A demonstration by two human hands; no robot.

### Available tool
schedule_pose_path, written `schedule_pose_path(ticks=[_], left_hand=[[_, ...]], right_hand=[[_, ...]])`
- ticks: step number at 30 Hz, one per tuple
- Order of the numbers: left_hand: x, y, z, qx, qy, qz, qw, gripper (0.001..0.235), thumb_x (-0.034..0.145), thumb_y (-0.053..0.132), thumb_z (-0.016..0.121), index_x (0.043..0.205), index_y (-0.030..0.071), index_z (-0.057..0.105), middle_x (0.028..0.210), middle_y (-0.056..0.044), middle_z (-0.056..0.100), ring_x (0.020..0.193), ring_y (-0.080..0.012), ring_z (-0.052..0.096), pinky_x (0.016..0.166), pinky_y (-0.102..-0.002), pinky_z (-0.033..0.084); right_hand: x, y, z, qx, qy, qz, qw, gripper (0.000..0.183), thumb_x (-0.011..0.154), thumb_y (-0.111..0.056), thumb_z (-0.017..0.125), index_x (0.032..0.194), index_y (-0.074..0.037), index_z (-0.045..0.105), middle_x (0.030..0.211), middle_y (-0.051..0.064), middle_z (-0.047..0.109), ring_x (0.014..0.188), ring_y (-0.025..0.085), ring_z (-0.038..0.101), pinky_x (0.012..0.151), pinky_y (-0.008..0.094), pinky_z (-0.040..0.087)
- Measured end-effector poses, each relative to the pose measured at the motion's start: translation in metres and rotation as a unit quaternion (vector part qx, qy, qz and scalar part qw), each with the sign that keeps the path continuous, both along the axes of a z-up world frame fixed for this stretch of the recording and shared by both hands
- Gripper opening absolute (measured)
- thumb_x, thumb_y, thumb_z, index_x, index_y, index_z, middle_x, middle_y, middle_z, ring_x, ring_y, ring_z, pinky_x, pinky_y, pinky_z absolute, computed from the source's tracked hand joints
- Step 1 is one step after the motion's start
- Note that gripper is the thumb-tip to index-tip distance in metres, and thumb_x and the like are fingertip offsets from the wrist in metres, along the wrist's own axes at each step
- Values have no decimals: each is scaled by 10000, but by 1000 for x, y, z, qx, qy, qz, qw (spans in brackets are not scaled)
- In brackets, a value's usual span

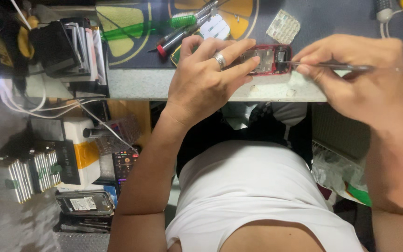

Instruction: The person uses a metal tool to scrape and clean a small green circuit board, then places a white component onto it. They then pick up a red phone casing and use the tool to scrape inside it. Finally, they handle a smartphone with a cracked screen, peeling off a protective film.

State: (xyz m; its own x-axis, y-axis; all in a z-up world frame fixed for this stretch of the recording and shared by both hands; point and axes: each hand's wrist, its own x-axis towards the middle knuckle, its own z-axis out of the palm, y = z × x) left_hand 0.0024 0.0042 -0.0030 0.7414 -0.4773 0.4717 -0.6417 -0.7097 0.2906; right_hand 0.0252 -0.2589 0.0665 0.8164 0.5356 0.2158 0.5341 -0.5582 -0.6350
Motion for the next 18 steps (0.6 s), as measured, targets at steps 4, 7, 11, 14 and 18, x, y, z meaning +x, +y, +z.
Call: schedule_pose_path(ticks=[4, 7, 11, 14, 18], left_hand=[[0, 1, -1, 2, -2, -1, 1000, 287, 963, 318, 849, 1219, 234, 749, 1404, 66, 636, 1178, -148, 594, 1029, -406, 394], [0, 0, 0, 0, -3, -2, 1000, 287, 966, 315, 849, 1223, 233, 749, 1402, 68, 636, 1176, -152, 592, 1026, -408, 393], [0, 1, 0, -12, -1, 0, 1000, 302, 927, 314, 856, 1199, 231, 756, 1378, 66, 639, 1162, -163, 593, 1031, -423, 391], [0, 1, -2, -8, 0, 0, 1000, 314, 952, 323, 852, 1230, 224, 748, 1398, 63, 633, 1163, -159, 590, 1048, -412, 394], [-1, 1, -4, -8, 3, -6, 1000, 299, 962, 322, 855, 1223, 224, 745, 1393, 69, 635, 1163, -155, 599, 1032, -409, 389]], right_hand=[[20, 3, 8, 8, 45, 39, 998, 91, 907, 65, 763, 962, 76, 691, 990, 159, 744, 887, 206, 738, 804, 288, 579], [22, 3, 8, 10, 53, 49, 997, 82, 918, 59, 760, 962, 65, 690, 988, 151, 742, 877, 200, 739, 807, 289, 586], [0, 2, -5, -6, -35, 29, 999, 68, 921, 97, 731, 967, 106, 681, 1012, 207, 739, 905, 247, 745, 703, 293, 589], [-18, 5, -32, 5, -185, 31, 982, 86, 895, 106, 761, 890, 86, 677, 906, 223, 731, 783, 264, 728, 658, 344, 591], [-37, 8, -75, 74, -229, -29, 970, 133, 968, 87, 761, 1019, 60, 642, 1066, 240, 743, 905, 286, 767, 716, 331, 624]])
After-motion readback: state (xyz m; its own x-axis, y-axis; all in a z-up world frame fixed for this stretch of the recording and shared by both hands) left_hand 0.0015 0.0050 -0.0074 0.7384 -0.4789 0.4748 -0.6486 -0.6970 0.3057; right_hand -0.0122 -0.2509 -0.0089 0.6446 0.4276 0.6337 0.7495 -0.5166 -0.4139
